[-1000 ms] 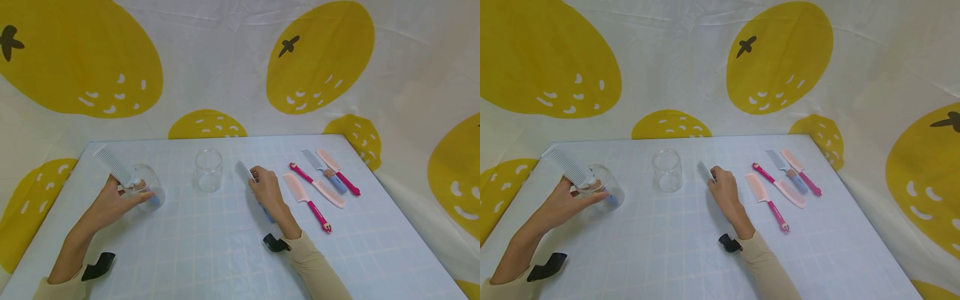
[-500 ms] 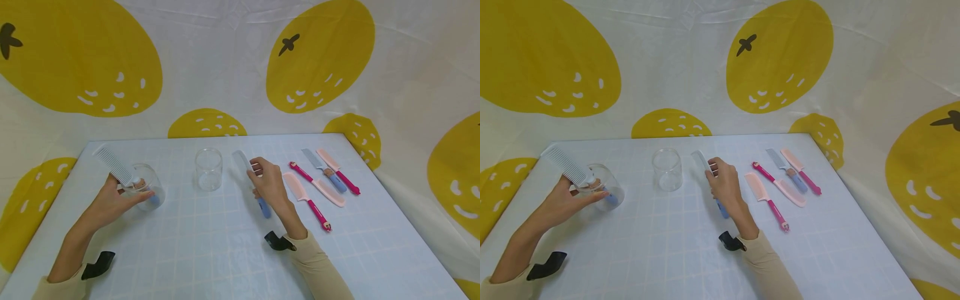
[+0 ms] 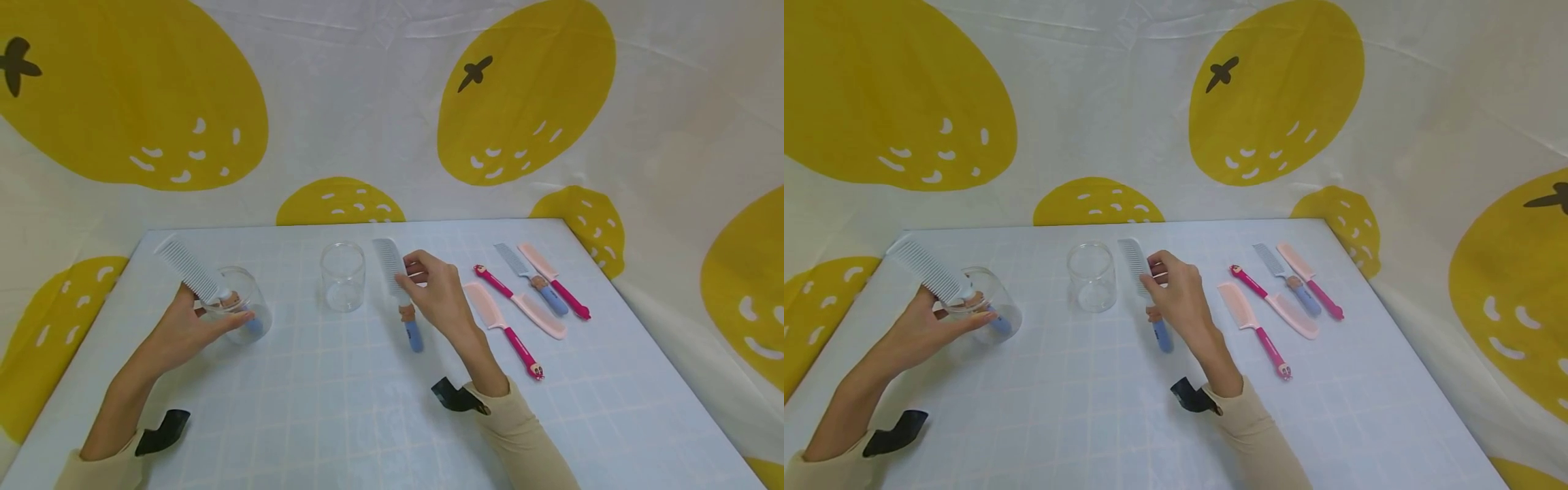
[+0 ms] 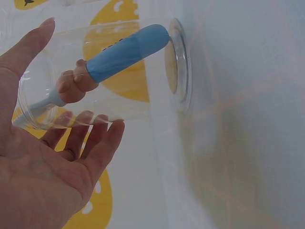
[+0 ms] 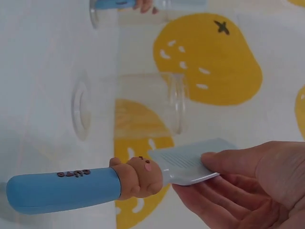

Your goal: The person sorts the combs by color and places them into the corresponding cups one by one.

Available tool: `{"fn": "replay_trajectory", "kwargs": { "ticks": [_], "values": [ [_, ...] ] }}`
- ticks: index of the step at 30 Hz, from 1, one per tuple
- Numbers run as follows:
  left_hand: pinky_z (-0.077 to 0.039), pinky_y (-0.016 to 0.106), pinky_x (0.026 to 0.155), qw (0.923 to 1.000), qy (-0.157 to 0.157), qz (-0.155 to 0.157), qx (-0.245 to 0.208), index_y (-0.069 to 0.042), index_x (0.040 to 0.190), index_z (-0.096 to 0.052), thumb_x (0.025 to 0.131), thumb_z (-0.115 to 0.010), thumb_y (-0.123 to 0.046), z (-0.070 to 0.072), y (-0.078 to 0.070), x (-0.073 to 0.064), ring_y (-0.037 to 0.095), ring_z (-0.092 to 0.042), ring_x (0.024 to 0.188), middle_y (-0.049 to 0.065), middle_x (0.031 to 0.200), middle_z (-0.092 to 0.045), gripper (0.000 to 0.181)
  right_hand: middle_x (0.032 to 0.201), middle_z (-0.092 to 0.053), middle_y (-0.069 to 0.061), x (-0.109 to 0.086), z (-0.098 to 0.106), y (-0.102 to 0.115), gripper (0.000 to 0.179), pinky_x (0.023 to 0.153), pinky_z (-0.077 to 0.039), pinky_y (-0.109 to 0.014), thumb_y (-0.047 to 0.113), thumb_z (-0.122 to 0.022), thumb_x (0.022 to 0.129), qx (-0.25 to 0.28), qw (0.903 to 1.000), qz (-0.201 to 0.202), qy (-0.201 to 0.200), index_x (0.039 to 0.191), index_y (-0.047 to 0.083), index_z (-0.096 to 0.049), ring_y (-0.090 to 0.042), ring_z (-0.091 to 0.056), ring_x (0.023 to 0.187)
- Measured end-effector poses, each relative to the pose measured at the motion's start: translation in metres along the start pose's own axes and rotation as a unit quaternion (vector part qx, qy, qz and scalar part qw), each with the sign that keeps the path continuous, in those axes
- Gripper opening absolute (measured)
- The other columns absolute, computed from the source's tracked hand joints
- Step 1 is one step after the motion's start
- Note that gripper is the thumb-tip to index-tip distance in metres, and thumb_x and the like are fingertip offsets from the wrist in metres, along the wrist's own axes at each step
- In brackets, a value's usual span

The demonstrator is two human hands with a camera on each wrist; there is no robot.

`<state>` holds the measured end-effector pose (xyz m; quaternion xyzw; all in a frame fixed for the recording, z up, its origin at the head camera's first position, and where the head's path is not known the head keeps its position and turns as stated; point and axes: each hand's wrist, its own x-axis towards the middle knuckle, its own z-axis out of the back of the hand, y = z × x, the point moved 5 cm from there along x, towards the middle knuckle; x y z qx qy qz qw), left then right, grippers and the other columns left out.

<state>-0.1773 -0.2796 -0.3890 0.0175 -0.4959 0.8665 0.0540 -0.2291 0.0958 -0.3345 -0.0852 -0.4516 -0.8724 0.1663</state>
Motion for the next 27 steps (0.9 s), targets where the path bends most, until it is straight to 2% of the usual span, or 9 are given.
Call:
{"fn": "replay_trajectory", "kwargs": {
  "ticks": [4, 9, 15, 24, 27],
  "values": [
    [-0.03, 0.081, 0.099, 1.0, 0.001, 0.008, 0.002, -0.004, 0.144, -0.017, 0.09, -0.082, -0.021, 0.0, 0.001, 0.0, 0.043, -0.034, 0.128, 0.02, 0.132, -0.034, 0.087, 0.107, -0.075, -0.014, -0.002, 0.001, 0.012, 0.026, 0.084, -0.062, -0.039, 0.009, -0.078, 0.093, 0.018, 0.9998, 0.013, 0.003, 0.116, 0.0, -0.069, -0.028, -0.075, 0.094],
    [-0.033, 0.08, 0.099, 1.0, 0.0, 0.004, 0.003, -0.003, 0.145, -0.016, 0.09, -0.082, -0.019, -0.001, 0.002, 0.001, 0.04, -0.035, 0.126, 0.019, 0.133, -0.034, 0.088, 0.105, -0.075, -0.014, -0.002, -0.001, 0.025, 0.027, 0.085, -0.061, -0.039, 0.006, -0.078, 0.091, 0.035, 0.999, 0.026, 0.008, 0.115, 0.0, -0.068, -0.028, -0.075, 0.092],
    [-0.029, 0.082, 0.1, 1.0, -0.002, 0.004, 0.002, -0.002, 0.145, -0.018, 0.09, -0.082, -0.018, 0.0, 0.002, 0.001, 0.041, -0.035, 0.127, 0.019, 0.132, -0.036, 0.086, 0.103, -0.075, -0.013, -0.001, -0.006, 0.038, 0.026, 0.086, -0.061, -0.041, 0.006, -0.079, 0.09, 0.055, 0.9975, 0.044, 0.006, 0.114, 0.0, -0.068, -0.026, -0.076, 0.091],
    [-0.029, 0.082, 0.1, 1.0, -0.003, -0.001, 0.005, -0.001, 0.145, -0.019, 0.089, -0.082, -0.018, 0.0, 0.0, 0.001, 0.041, -0.034, 0.127, 0.02, 0.133, -0.035, 0.086, 0.106, -0.075, -0.013, 0.004, -0.017, 0.055, 0.026, 0.086, -0.061, -0.035, 0.006, -0.078, 0.092, 0.091, 0.9943, 0.056, 0.007, 0.115, 0.0, -0.068, -0.026, -0.076, 0.094],
    [-0.032, 0.078, 0.1, 1.0, -0.005, -0.002, 0.007, -0.001, 0.145, -0.02, 0.089, -0.083, -0.018, 0.0, 0.0, 0.001, 0.038, -0.036, 0.125, 0.018, 0.132, -0.036, 0.086, 0.106, -0.074, -0.014, 0.006, -0.021, 0.059, 0.025, 0.086, -0.061, -0.034, 0.006, -0.078, 0.092, 0.103, 0.993, 0.057, 0.004, 0.115, 0.0, -0.068, -0.026, -0.076, 0.094]
  ]
}}
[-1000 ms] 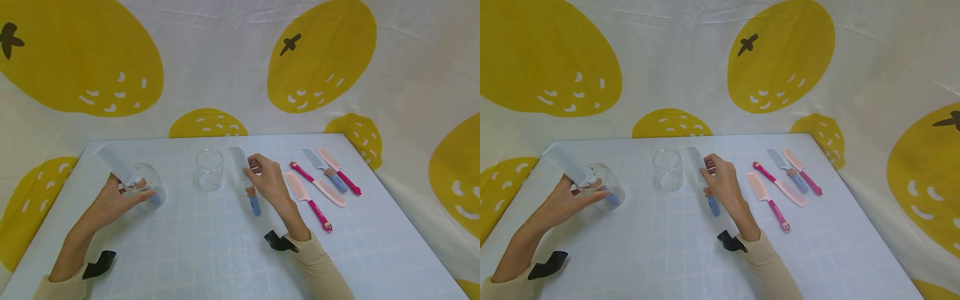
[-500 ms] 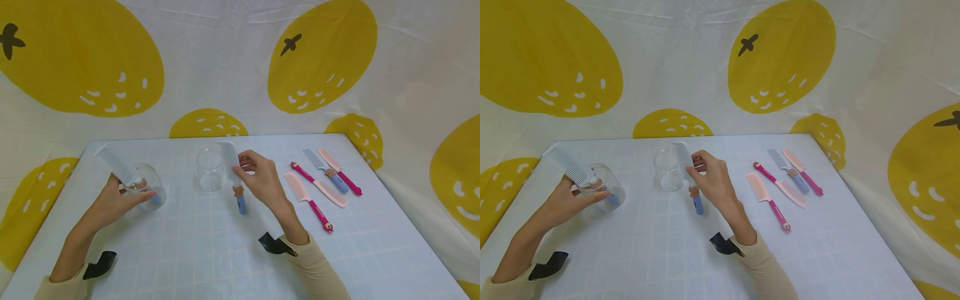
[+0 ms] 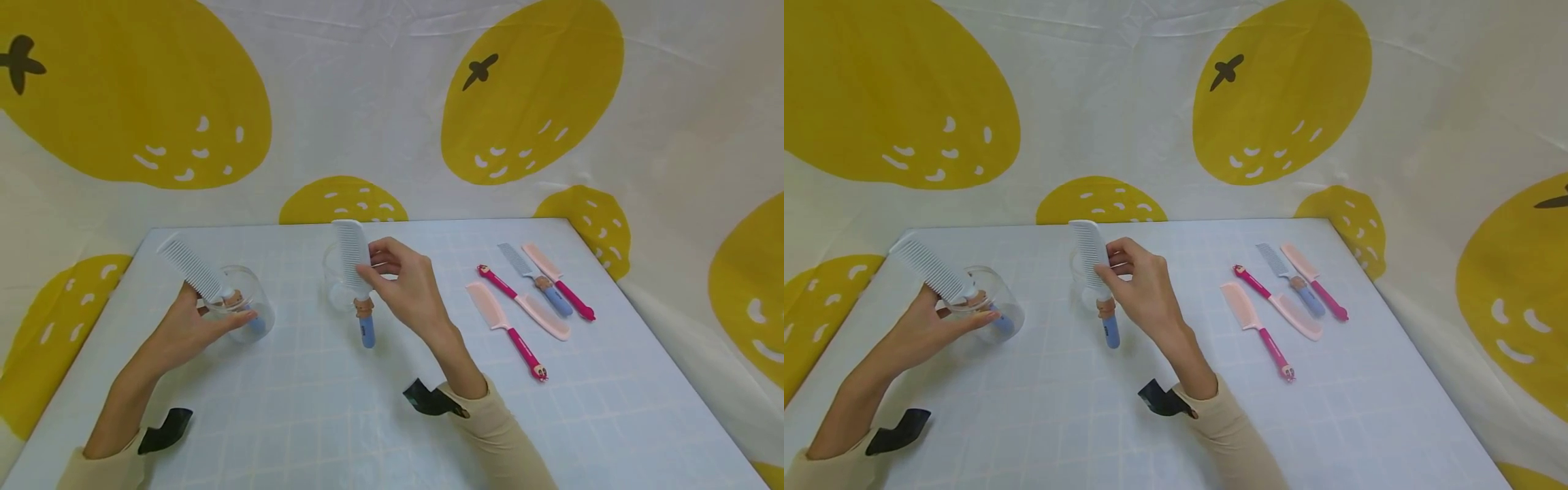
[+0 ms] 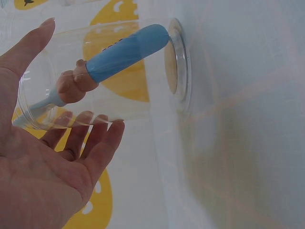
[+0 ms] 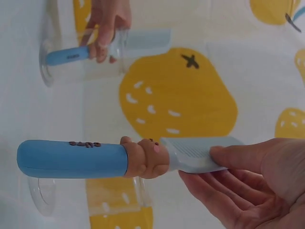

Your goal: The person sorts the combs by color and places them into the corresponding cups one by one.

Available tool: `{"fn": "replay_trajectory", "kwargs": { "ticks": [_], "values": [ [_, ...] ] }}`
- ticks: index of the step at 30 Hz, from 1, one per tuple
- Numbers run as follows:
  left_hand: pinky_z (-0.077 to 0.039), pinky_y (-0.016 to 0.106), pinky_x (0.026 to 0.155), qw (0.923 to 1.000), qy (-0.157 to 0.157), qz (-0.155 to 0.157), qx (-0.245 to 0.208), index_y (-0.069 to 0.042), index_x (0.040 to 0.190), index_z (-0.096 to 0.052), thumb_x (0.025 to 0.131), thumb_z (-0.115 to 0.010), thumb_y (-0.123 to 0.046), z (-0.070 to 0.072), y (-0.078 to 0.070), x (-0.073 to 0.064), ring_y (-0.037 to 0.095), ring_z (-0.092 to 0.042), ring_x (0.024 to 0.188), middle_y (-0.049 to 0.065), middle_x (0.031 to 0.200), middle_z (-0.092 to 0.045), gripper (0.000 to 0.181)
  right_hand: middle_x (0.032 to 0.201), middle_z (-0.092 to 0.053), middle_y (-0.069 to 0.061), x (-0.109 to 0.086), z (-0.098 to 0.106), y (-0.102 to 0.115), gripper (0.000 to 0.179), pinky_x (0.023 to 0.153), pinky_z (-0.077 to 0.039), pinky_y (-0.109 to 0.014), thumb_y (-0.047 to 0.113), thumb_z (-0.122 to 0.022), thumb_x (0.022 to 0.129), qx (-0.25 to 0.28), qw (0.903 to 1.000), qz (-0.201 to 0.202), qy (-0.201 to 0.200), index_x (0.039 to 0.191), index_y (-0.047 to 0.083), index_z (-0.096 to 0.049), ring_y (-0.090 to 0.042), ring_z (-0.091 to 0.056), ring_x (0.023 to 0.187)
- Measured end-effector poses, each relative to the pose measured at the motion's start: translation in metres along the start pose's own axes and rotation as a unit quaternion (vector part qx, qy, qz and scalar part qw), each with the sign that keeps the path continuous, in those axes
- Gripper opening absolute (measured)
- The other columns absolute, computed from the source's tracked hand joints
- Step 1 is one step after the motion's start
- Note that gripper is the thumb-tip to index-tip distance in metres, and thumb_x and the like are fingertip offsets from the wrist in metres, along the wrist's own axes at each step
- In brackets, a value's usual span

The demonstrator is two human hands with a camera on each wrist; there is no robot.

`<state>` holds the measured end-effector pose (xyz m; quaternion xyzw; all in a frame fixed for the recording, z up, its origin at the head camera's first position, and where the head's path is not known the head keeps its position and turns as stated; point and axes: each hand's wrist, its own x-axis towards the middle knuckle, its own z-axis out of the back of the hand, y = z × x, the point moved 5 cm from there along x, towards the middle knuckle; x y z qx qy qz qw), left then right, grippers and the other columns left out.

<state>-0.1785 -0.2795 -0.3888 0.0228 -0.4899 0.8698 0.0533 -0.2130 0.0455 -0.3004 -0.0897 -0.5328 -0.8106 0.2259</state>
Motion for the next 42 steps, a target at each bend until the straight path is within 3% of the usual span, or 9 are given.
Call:
{"fn": "replay_trajectory", "kwargs": {
  "ticks": [7, 16, 22, 26, 33, 42],
  "values": [
    [-0.036, 0.069, 0.1, 1.0, -0.005, 0.003, 0.001, -0.003, 0.14, -0.024, 0.089, -0.083, -0.019, 0.0, -0.002, -0.001, 0.025, -0.041, 0.118, 0.011, 0.123, -0.04, 0.08, 0.104, -0.073, -0.015, 0.008, -0.01, 0.004, 0.026, 0.085, -0.06, -0.029, 0.005, -0.078, 0.091, 0.031, 0.9993, 0.018, -0.013, 0.113, -0.002, -0.068, -0.025, -0.075, 0.092],
    [-0.033, 0.08, 0.1, 1.0, 0.004, 0.005, -0.005, -0.002, 0.146, -0.017, 0.089, -0.083, -0.019, 0.0, -0.002, 0.0, 0.04, -0.036, 0.126, 0.019, 0.133, -0.035, 0.089, 0.106, -0.073, -0.016, 0.016, -0.023, 0.01, 0.027, 0.086, -0.061, -0.03, 0.003, -0.078, 0.091, 0.089, 0.9939, 0.05, -0.041, 0.114, -0.004, -0.066, -0.023, -0.074, 0.093],
    [-0.039, 0.074, 0.1, 0.9999, -0.003, 0.006, 0.008, -0.002, 0.144, -0.019, 0.088, -0.084, -0.02, 0.0, -0.003, -0.001, 0.026, -0.041, 0.119, 0.015, 0.129, -0.037, 0.087, 0.11, -0.072, -0.018, 0.021, -0.031, 0.016, 0.03, 0.082, -0.061, -0.029, 0.002, -0.077, 0.091, 0.125, 0.9895, 0.046, -0.054, 0.117, -0.006, -0.065, -0.024, -0.075, 0.093],
    [-0.039, 0.073, 0.1, 0.9999, -0.004, 0.004, 0.01, -0.002, 0.146, -0.019, 0.088, -0.084, -0.02, -0.001, -0.004, -0.001, 0.027, -0.04, 0.119, 0.016, 0.131, -0.037, 0.089, 0.111, -0.072, -0.019, 0.023, -0.036, 0.02, 0.03, 0.082, -0.061, -0.03, 0.001, -0.076, 0.091, 0.147, 0.9849, 0.056, -0.073, 0.118, -0.007, -0.065, -0.025, -0.075, 0.094],
    [-0.031, 0.081, 0.101, 1.0, -0.003, 0.006, -0.003, -0.001, 0.149, -0.018, 0.088, -0.083, -0.021, -0.001, -0.004, -0.001, 0.042, -0.036, 0.128, 0.023, 0.136, -0.035, 0.091, 0.108, -0.07, -0.022, 0.029, -0.043, 0.026, 0.03, 0.08, -0.062, -0.034, 0.0, -0.076, 0.092, 0.202, 0.9704, 0.068, -0.113, 0.118, -0.009, -0.064, -0.027, -0.075, 0.092],
    [-0.031, 0.08, 0.102, 0.9999, -0.002, 0.008, -0.009, -0.004, 0.15, -0.016, 0.088, -0.084, -0.021, -0.001, -0.002, 0.0, 0.044, -0.035, 0.13, 0.022, 0.137, -0.033, 0.093, 0.108, -0.069, -0.024, 0.036, -0.06, 0.031, 0.03, 0.077, -0.063, -0.039, -0.002, -0.074, 0.092, 0.289, 0.9443, 0.065, -0.144, 0.119, -0.01, -0.061, -0.03, -0.074, 0.092]
  ]
}}
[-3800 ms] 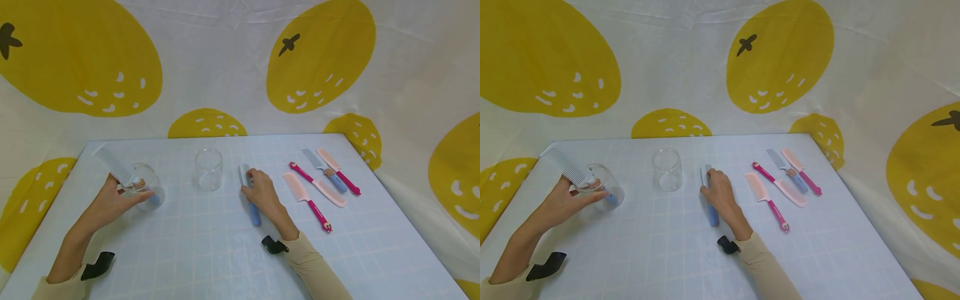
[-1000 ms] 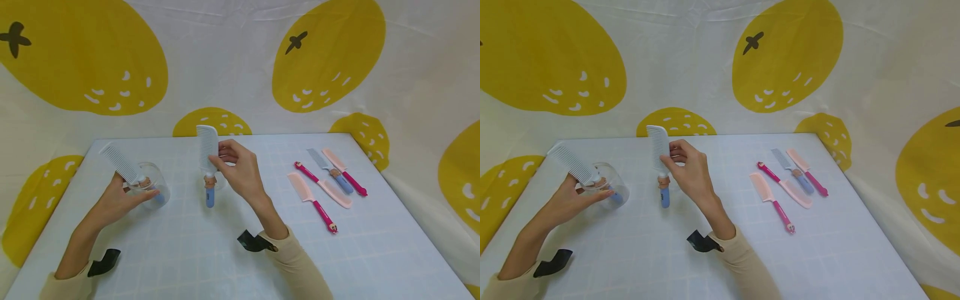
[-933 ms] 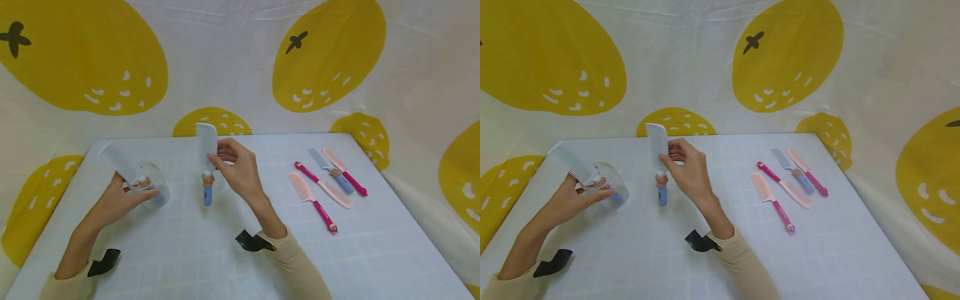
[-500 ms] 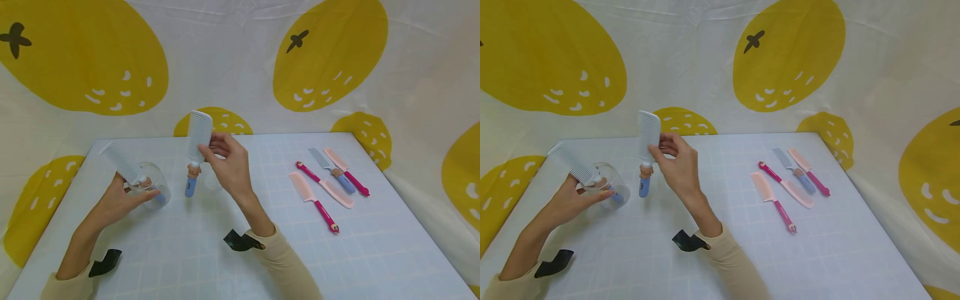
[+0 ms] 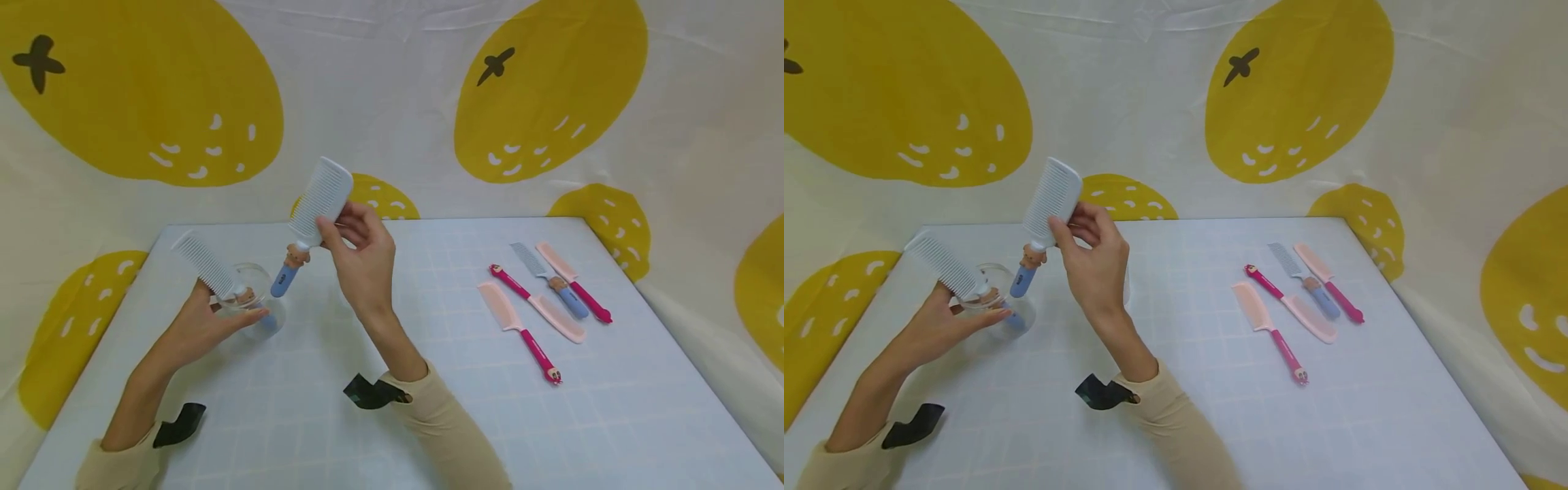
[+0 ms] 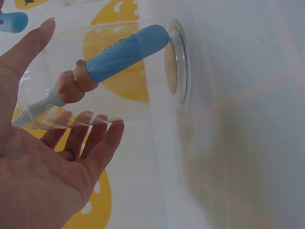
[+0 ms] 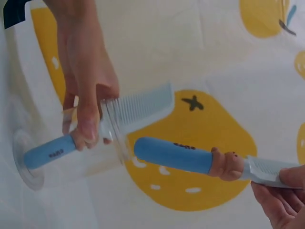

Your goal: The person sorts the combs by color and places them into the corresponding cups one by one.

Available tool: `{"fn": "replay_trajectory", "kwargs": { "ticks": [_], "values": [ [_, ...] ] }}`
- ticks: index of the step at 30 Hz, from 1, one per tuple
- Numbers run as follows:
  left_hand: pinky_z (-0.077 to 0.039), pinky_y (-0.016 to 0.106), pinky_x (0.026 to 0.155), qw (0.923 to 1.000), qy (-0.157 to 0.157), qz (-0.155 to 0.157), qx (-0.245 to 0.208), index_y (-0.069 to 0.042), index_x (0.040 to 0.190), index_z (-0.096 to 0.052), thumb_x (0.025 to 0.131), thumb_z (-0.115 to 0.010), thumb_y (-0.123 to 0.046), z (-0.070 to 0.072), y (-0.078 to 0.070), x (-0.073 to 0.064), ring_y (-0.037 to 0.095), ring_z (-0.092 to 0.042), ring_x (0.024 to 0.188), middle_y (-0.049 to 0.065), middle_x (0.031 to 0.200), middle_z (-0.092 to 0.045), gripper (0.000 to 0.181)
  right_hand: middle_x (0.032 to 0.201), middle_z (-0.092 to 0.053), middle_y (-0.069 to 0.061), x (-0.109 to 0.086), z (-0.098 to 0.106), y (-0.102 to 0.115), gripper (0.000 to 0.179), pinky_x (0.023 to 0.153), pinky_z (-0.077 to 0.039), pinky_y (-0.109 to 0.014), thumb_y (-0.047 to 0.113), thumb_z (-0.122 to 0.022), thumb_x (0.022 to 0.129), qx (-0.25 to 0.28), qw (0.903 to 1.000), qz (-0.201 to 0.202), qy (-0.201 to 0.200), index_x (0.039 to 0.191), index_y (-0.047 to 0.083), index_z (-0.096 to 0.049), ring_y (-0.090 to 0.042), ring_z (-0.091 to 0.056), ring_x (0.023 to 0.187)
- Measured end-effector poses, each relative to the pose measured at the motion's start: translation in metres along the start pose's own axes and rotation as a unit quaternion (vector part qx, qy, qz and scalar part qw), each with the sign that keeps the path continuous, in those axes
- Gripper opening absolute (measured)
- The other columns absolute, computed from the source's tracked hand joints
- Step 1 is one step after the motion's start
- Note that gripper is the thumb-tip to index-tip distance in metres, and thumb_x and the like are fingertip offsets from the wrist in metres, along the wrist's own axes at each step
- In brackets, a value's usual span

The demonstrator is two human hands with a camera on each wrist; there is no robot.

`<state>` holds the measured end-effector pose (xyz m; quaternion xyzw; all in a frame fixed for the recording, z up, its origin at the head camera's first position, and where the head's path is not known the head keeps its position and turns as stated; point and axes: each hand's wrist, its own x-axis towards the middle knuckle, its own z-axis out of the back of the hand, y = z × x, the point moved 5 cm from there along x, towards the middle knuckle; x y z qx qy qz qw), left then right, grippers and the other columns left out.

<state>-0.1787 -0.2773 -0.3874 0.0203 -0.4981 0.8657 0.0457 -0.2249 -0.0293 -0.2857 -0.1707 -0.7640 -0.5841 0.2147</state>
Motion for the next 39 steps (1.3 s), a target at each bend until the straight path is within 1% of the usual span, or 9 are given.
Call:
{"fn": "replay_trajectory", "kwargs": {
  "ticks": [7, 13, 18, 23, 26, 31, 33, 36, 39],
  "values": [
    [-0.031, 0.079, 0.103, 1.0, 0.0, 0.003, -0.007, -0.002, 0.148, -0.02, 0.088, -0.084, -0.022, -0.003, -0.001, 0.001, 0.04, -0.04, 0.129, 0.022, 0.136, -0.038, 0.09, 0.111, -0.067, -0.026, -0.001, -0.01, -0.005, 0.03, 0.079, -0.063, -0.04, -0.004, -0.072, 0.093, 0.032, 0.9991, 0.013, -0.024, 0.12, -0.011, -0.058, -0.029, -0.072, 0.093],
    [-0.028, 0.08, 0.105, 0.9998, 0.002, -0.009, -0.02, -0.006, 0.153, -0.017, 0.086, -0.085, -0.019, -0.005, -0.002, 0.003, 0.042, -0.036, 0.136, 0.022, 0.147, -0.035, 0.096, 0.108, -0.067, -0.026, -0.002, -0.021, -0.012, 0.028, 0.079, -0.063, -0.04, -0.002, -0.072, 0.094, 0.035, 0.9989, 0.017, -0.026, 0.116, -0.011, -0.059, -0.025, -0.071, 0.089],
    [-0.025, 0.079, 0.108, 0.9994, 0.0, -0.023, -0.026, -0.012, 0.156, -0.016, 0.086, -0.085, -0.017, -0.005, -0.004, 0.004, 0.044, -0.035, 0.139, 0.017, 0.151, -0.035, 0.099, 0.108, -0.068, -0.026, -0.003, -0.03, -0.017, 0.028, 0.079, -0.063, -0.037, -0.001, -0.073, 0.094, 0.017, 0.9996, 0.016, -0.014, 0.117, -0.01, -0.06, -0.025, -0.073, 0.09],
    [-0.023, 0.081, 0.107, 0.9994, -0.001, -0.024, -0.023, -0.016, 0.158, -0.013, 0.087, -0.085, -0.016, -0.002, -0.005, 0.002, 0.048, -0.032, 0.14, 0.019, 0.154, -0.031, 0.101, 0.107, -0.069, -0.025, -0.005, -0.036, -0.023, 0.028, 0.079, -0.063, -0.036, 0.0, -0.073, 0.093, 0.001, 1.0, 0.009, -0.002, 0.116, -0.009, -0.061, -0.029, -0.074, 0.091],
    [-0.024, 0.08, 0.108, 0.9992, -0.001, -0.028, -0.029, -0.016, 0.157, -0.015, 0.086, -0.085, -0.014, -0.001, -0.004, 0.001, 0.046, -0.033, 0.139, 0.018, 0.153, -0.033, 0.1, 0.106, -0.069, -0.024, -0.007, -0.04, -0.027, 0.027, 0.08, -0.063, -0.034, 0.001, -0.074, 0.094, -0.011, 0.9999, 0.001, 0.008, 0.116, -0.008, -0.062, -0.028, -0.074, 0.091],
    [-0.03, 0.08, 0.104, 0.9992, 0.003, -0.029, -0.028, -0.019, 0.158, -0.015, 0.087, -0.085, -0.014, -0.001, -0.004, 0.001, 0.044, -0.036, 0.138, 0.014, 0.153, -0.033, 0.1, 0.105, -0.07, -0.02, -0.012, -0.046, -0.033, 0.026, 0.08, -0.061, -0.028, 0.003, -0.074, 0.094, -0.037, 0.9987, -0.013, 0.032, 0.116, -0.005, -0.063, -0.019, -0.073, 0.089],
    [-0.033, 0.078, 0.104, 0.9993, 0.001, -0.029, -0.022, -0.02, 0.159, -0.015, 0.087, -0.084, -0.014, -0.001, -0.004, 0.002, 0.04, -0.04, 0.136, 0.012, 0.153, -0.034, 0.1, 0.104, -0.071, -0.018, -0.015, -0.049, -0.035, 0.025, 0.08, -0.061, -0.026, 0.004, -0.074, 0.094, -0.049, 0.9977, -0.017, 0.045, 0.116, -0.004, -0.063, -0.014, -0.073, 0.089],
    [-0.038, 0.067, 0.107, 0.9994, -0.003, -0.031, -0.013, -0.024, 0.158, -0.018, 0.086, -0.085, -0.014, -0.001, -0.005, 0.002, 0.026, -0.045, 0.131, 0.004, 0.149, -0.038, 0.099, 0.104, -0.073, -0.016, -0.019, -0.054, -0.038, 0.025, 0.079, -0.061, -0.024, 0.003, -0.075, 0.094, -0.061, 0.9957, -0.023, 0.066, 0.115, -0.003, -0.064, -0.009, -0.072, 0.089],
    [-0.042, 0.041, 0.108, 0.9991, -0.007, -0.04, -0.005, -0.028, 0.157, -0.021, 0.086, -0.085, -0.012, -0.001, -0.005, 0.002, 0.014, -0.048, 0.126, -0.002, 0.146, -0.041, 0.097, 0.105, -0.074, -0.015, -0.022, -0.058, -0.04, 0.024, 0.082, -0.059, -0.022, 0.004, -0.074, 0.094, -0.081, 0.992, -0.026, 0.093, 0.115, -0.001, -0.064, -0.005, -0.071, 0.09]
  ]
}}
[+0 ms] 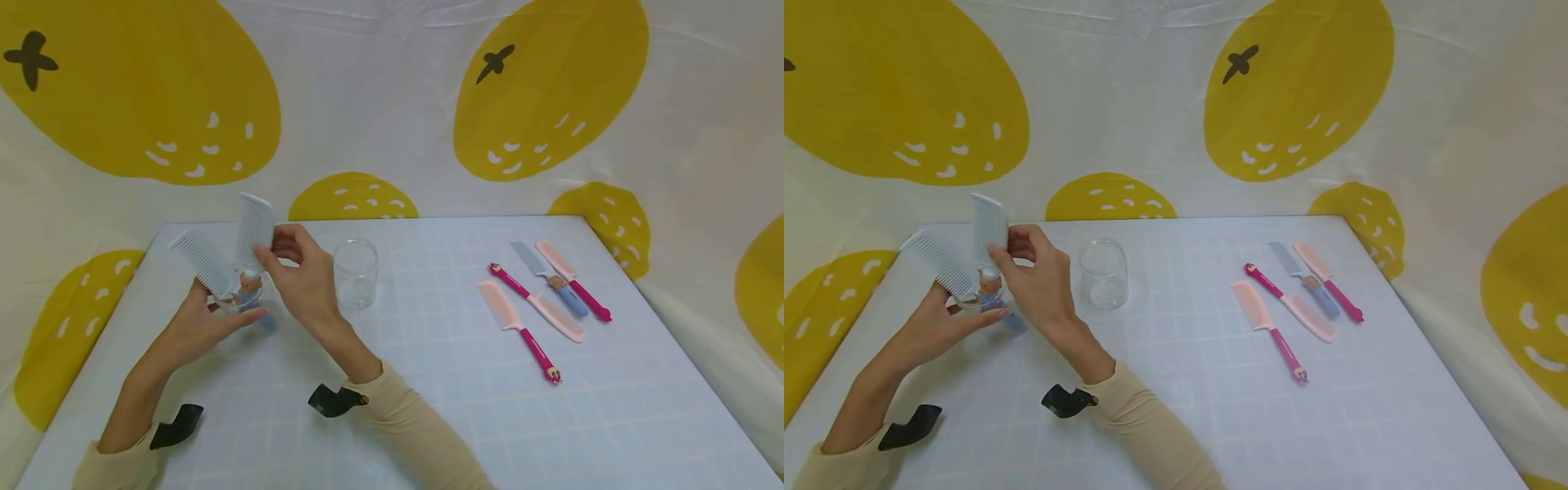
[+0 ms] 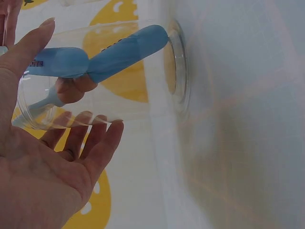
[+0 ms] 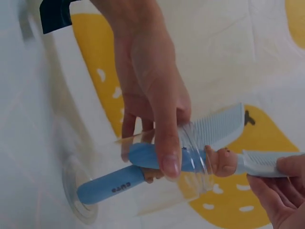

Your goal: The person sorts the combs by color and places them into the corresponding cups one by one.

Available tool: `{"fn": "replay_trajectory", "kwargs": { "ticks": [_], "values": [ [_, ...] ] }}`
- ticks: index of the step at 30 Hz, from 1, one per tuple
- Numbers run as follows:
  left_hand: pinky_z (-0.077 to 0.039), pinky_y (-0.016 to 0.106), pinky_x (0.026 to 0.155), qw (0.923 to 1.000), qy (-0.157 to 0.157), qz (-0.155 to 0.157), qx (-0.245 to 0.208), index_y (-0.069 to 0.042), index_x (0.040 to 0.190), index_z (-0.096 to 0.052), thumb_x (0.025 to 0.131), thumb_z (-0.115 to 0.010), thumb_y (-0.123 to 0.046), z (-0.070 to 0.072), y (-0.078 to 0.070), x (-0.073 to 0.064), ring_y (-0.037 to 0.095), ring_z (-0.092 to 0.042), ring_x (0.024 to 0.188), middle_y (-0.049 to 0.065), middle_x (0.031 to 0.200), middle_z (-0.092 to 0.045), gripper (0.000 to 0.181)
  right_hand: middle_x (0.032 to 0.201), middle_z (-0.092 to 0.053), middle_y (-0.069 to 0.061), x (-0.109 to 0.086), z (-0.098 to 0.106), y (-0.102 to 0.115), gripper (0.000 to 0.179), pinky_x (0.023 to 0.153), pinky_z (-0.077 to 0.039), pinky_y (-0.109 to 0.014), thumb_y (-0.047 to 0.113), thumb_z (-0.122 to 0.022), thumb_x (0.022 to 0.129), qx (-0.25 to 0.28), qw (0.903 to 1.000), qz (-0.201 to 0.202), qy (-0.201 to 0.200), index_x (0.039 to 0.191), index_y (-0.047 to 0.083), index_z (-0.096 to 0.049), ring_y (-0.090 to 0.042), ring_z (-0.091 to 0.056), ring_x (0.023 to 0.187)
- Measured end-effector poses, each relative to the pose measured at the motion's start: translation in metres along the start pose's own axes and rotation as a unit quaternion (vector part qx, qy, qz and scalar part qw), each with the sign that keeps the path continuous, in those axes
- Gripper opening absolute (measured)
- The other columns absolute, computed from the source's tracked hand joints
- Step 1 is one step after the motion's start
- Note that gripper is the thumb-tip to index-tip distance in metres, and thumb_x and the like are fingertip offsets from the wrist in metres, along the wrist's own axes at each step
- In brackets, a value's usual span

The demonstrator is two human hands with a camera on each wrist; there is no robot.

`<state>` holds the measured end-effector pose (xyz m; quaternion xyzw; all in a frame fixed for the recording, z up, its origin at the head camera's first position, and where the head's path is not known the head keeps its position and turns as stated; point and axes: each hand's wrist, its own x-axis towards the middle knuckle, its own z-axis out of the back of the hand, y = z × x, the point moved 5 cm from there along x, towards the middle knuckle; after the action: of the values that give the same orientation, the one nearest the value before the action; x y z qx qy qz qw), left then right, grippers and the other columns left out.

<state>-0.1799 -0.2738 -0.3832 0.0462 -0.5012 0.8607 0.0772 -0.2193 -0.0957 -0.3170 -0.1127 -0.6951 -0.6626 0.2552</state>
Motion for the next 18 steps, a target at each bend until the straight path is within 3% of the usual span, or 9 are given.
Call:
{"fn": "replay_trajectory", "kwargs": {
  "ticks": [3, 5, 8, 13, 18],
  "values": [
    [-0.041, 0.025, 0.1, 1.0, -0.001, 0.0, 0.004, -0.028, 0.156, -0.022, 0.087, -0.085, -0.013, 0.0, 0.001, 0.0, 0.01, -0.051, 0.121, -0.003, 0.143, -0.043, 0.095, 0.105, -0.074, -0.012, -0.001, -0.004, -0.002, 0.022, 0.084, -0.057, -0.019, 0.006, -0.074, 0.095, -0.026, 0.9993, 0.003, 0.025, 0.113, 0.0, -0.064, -0.002, -0.069, 0.09],
    [-0.042, 0.022, 0.098, 1.0, -0.001, 0.003, 0.006, -0.026, 0.154, -0.022, 0.087, -0.084, -0.014, 0.0, 0.001, 0.0, 0.01, -0.053, 0.119, -0.003, 0.14, -0.043, 0.092, 0.103, -0.074, -0.011, -0.001, -0.005, -0.003, 0.02, 0.085, -0.057, -0.018, 0.007, -0.074, 0.095, -0.039, 0.9986, 0.005, 0.036, 0.112, 0.0, -0.065, 0.0, -0.068, 0.089],
    [-0.045, 0.034, 0.102, 1.0, -0.001, 0.006, 0.006, -0.024, 0.154, -0.022, 0.087, -0.084, -0.014, 0.0, 0.002, -0.001, 0.01, -0.053, 0.117, -0.001, 0.14, -0.042, 0.091, 0.101, -0.074, -0.01, -0.002, -0.006, -0.004, 0.019, 0.084, -0.056, -0.017, 0.009, -0.075, 0.095, -0.046, 0.998, 0.002, 0.042, 0.11, 0.001, -0.066, 0.001, -0.068, 0.087],
    [-0.041, 0.073, 0.101, 1.0, 0.007, -0.004, -0.002, -0.022, 0.158, -0.017, 0.088, -0.084, -0.013, -0.001, 0.002, -0.001, 0.01, -0.05, 0.118, 0.005, 0.146, -0.038, 0.097, 0.104, -0.073, -0.009, -0.003, -0.008, -0.004, 0.019, 0.084, -0.056, -0.015, 0.011, -0.073, 0.097, -0.053, 0.9965, -0.004, 0.065, 0.112, 0.002, -0.066, 0.001, -0.068, 0.091],
    [-0.036, 0.078, 0.099, 0.9999, 0.013, -0.008, -0.007, -0.024, 0.161, -0.009, 0.087, -0.083, -0.011, -0.001, 0.003, -0.003, 0.019, -0.039, 0.126, 0.009, 0.154, -0.028, 0.105, 0.105, -0.073, -0.009, -0.007, -0.016, -0.007, 0.019, 0.084, -0.055, -0.013, 0.009, -0.071, 0.098, -0.061, 0.9927, 0.004, 0.104, 0.114, 0.002, -0.066, 0.0, -0.069, 0.095]
  ]
}}
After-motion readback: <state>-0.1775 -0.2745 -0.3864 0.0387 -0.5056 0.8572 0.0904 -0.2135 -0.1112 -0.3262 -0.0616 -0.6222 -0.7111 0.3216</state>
